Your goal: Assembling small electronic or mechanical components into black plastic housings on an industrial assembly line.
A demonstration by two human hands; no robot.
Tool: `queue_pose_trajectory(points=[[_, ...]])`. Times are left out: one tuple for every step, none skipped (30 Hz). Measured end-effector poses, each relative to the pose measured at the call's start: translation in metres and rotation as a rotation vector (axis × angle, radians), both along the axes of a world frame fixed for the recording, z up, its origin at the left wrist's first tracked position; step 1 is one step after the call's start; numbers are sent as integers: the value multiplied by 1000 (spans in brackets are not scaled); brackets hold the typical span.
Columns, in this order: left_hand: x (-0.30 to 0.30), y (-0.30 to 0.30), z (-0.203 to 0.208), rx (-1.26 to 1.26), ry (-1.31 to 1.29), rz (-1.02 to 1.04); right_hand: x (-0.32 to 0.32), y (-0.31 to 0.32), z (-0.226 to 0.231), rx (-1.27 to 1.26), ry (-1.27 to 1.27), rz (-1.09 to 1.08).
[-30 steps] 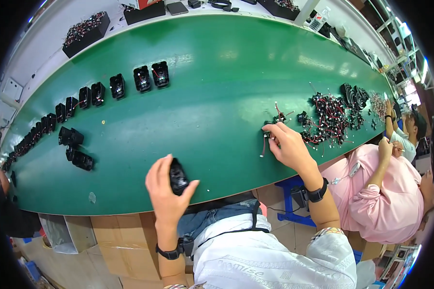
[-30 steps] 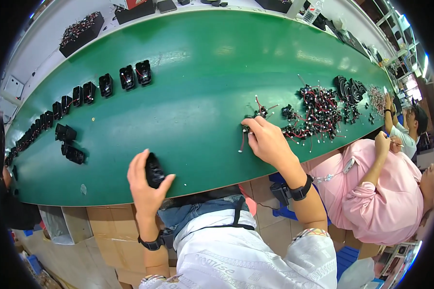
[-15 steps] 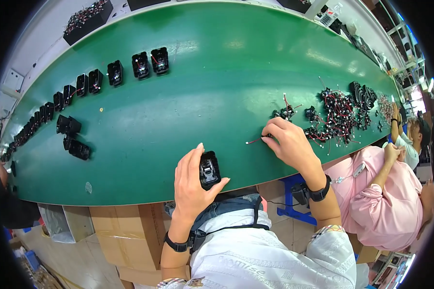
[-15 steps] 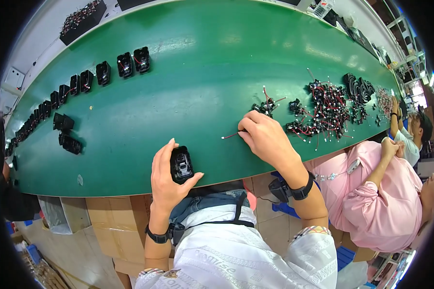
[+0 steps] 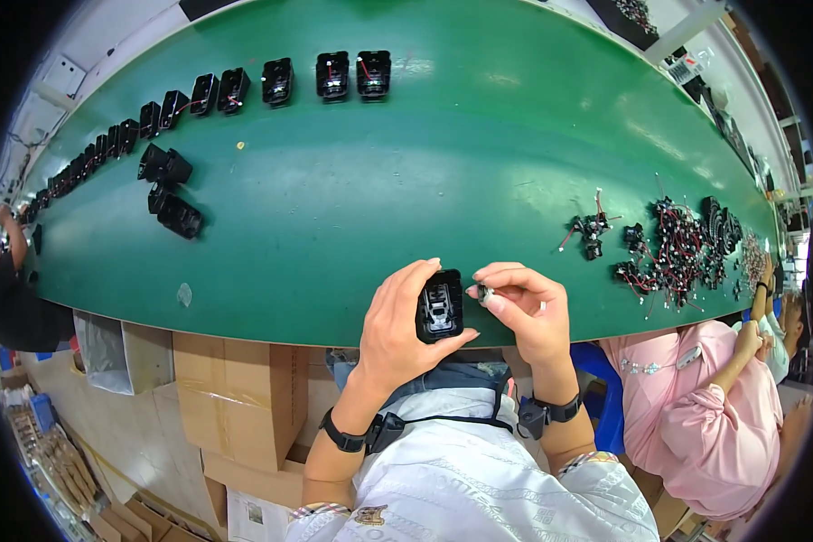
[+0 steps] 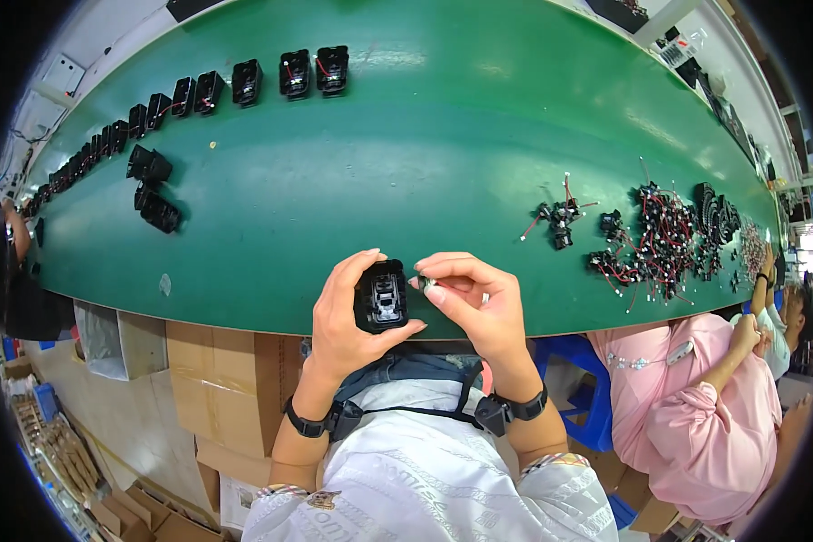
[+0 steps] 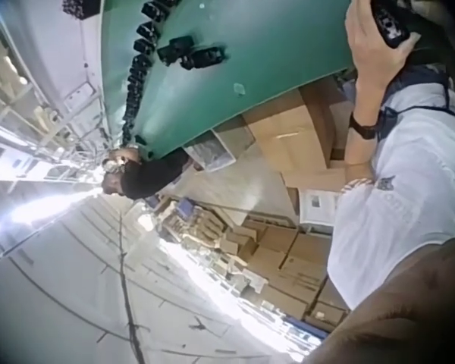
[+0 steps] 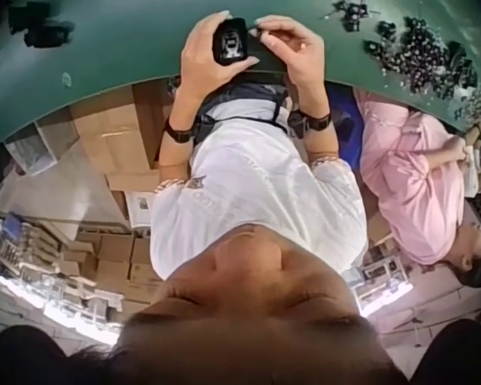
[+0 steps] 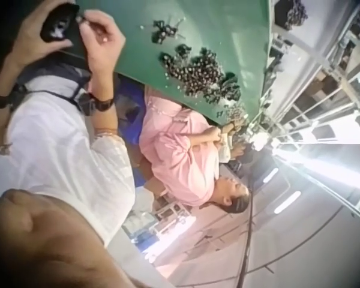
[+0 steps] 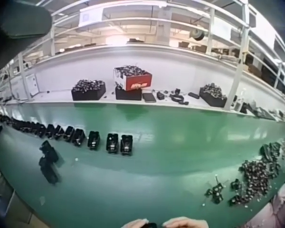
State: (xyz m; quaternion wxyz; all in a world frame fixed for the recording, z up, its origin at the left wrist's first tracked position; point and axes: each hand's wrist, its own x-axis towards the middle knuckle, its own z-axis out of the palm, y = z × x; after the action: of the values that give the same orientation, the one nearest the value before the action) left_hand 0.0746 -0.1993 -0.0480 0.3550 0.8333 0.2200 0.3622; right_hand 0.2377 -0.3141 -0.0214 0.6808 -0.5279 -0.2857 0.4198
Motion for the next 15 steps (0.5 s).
queue_pose_trajectory(points=[[0,1,-1,-30,-19,8,-1,0,0,0,-31,-13],[-2,0,-2,-64,-36,18,-2,-2,3,-3,-27,-6],[-4,0,-1,-67,-33,24,-3,-3,8,-18,-104,14],[-5,2,2,-42,-26,15,-4,-4,10,-32,-181,35],[-5,3,4,-16,-21,6,-3,-5,8,-8,-250,60],[-5,3,4,-20,-20,13,-5,-5,10,-11,-249,68],[-5,3,4,-31,-49,-4,-9,-5,12,-11,-301,32],[-6,4,4,-38,-79,-21,-13,-3,13,-7,-355,-4],[-6,4,4,-38,-78,-14,-16,-1,11,-10,-308,-41],[-6,3,5,-95,-95,-11,-14,2,10,-8,-307,-35],[-7,2,6,-154,-111,-10,-12,4,9,20,-462,0],[-8,3,6,-155,-109,-5,-9,6,8,49,-617,36],[-8,5,6,-138,-109,-15,-8,9,9,48,-613,40],[-9,5,6,-122,-108,-26,-8,10,10,61,-719,24],[-9,5,5,-126,-104,-24,-9,10,11,73,-825,8]])
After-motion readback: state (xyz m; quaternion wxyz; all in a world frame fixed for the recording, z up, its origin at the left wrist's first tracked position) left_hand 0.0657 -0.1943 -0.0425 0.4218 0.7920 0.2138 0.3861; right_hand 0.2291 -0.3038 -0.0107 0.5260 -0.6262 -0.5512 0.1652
